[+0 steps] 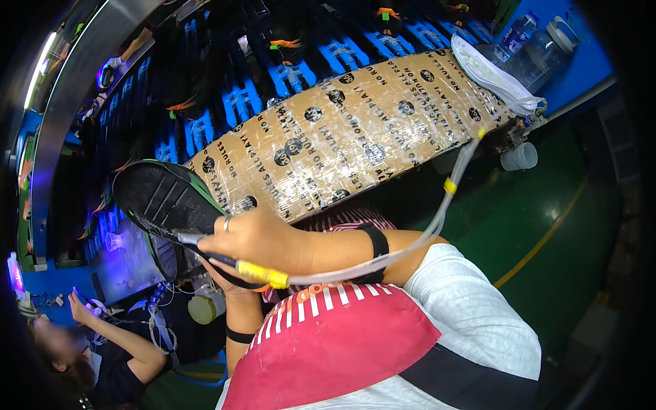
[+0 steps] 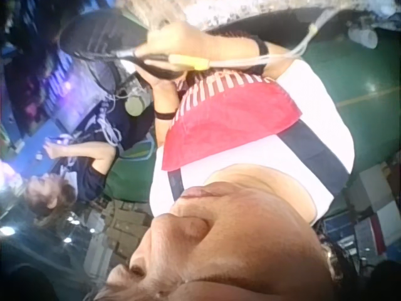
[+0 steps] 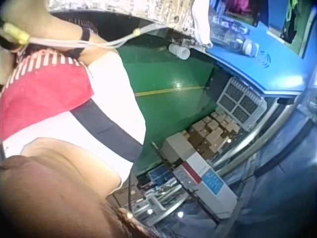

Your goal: Applying adhesive or treatment liquid to the soles of shoes using a brush and a gravity-fed dispenser on a manufacturing line.

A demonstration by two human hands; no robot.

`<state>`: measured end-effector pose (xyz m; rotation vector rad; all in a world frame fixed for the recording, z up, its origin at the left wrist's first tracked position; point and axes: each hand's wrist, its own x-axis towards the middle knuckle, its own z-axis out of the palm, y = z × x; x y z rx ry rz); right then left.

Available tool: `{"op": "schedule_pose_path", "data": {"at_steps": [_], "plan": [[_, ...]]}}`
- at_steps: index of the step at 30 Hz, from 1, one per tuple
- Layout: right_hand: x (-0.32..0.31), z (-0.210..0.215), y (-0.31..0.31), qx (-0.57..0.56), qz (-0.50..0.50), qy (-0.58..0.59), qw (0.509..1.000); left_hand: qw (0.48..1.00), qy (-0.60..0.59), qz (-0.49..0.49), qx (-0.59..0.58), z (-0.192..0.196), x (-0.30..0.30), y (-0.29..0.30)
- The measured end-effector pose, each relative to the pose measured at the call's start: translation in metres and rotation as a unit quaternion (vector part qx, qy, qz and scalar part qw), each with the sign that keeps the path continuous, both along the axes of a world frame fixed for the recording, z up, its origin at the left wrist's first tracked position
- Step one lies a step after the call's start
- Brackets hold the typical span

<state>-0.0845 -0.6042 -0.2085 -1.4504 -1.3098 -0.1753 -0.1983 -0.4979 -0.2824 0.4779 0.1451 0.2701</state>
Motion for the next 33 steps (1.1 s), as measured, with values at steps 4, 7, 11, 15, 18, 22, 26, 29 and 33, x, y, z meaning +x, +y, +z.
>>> {"op": "schedule_pose_path", "data": {"at_steps": [4, 7, 11, 15, 18, 22, 26, 29, 33], "plan": [[-0.006, -0.005, -0.002, -0.008, 0.109, -0.041, 0.993, 0.999, -0.019, 0.039, 0.012, -0.003, 0.011, 0.003], [-0.005, -0.009, -0.001, 0.03, 0.064, 0.064, 0.995, 0.999, 0.015, 0.026, -0.015, 0.0, 0.007, 0.009], [-0.006, -0.009, 0.001, 0.007, 0.056, 0.035, 0.998, 0.997, 0.0, 0.049, -0.057, 0.001, 0.006, 0.013], [-0.004, -0.007, -0.005, -0.018, 0.202, 0.118, 0.972, 0.994, -0.051, 0.049, -0.087, 0.004, 0.01, 0.018], [0.0, -0.01, -0.007, -0.006, 0.202, 0.185, 0.962, 0.995, -0.059, 0.076, -0.019, 0.009, 0.011, 0.026], [-0.005, -0.015, -0.005, -0.059, 0.166, 0.136, 0.975, 0.991, -0.029, 0.094, -0.094, 0.011, 0.007, 0.029], [-0.011, -0.016, -0.005, -0.056, 0.205, 0.114, 0.971, 0.993, -0.053, 0.07, -0.078, 0.007, 0.007, 0.03], [-0.007, -0.016, -0.007, 0.005, 0.238, 0.17, 0.956, 0.994, -0.09, 0.052, -0.033, 0.004, 0.007, 0.032], [-0.004, -0.015, -0.007, -0.056, 0.177, 0.185, 0.965, 0.993, -0.084, 0.077, -0.028, 0.006, 0.003, 0.029]]}}
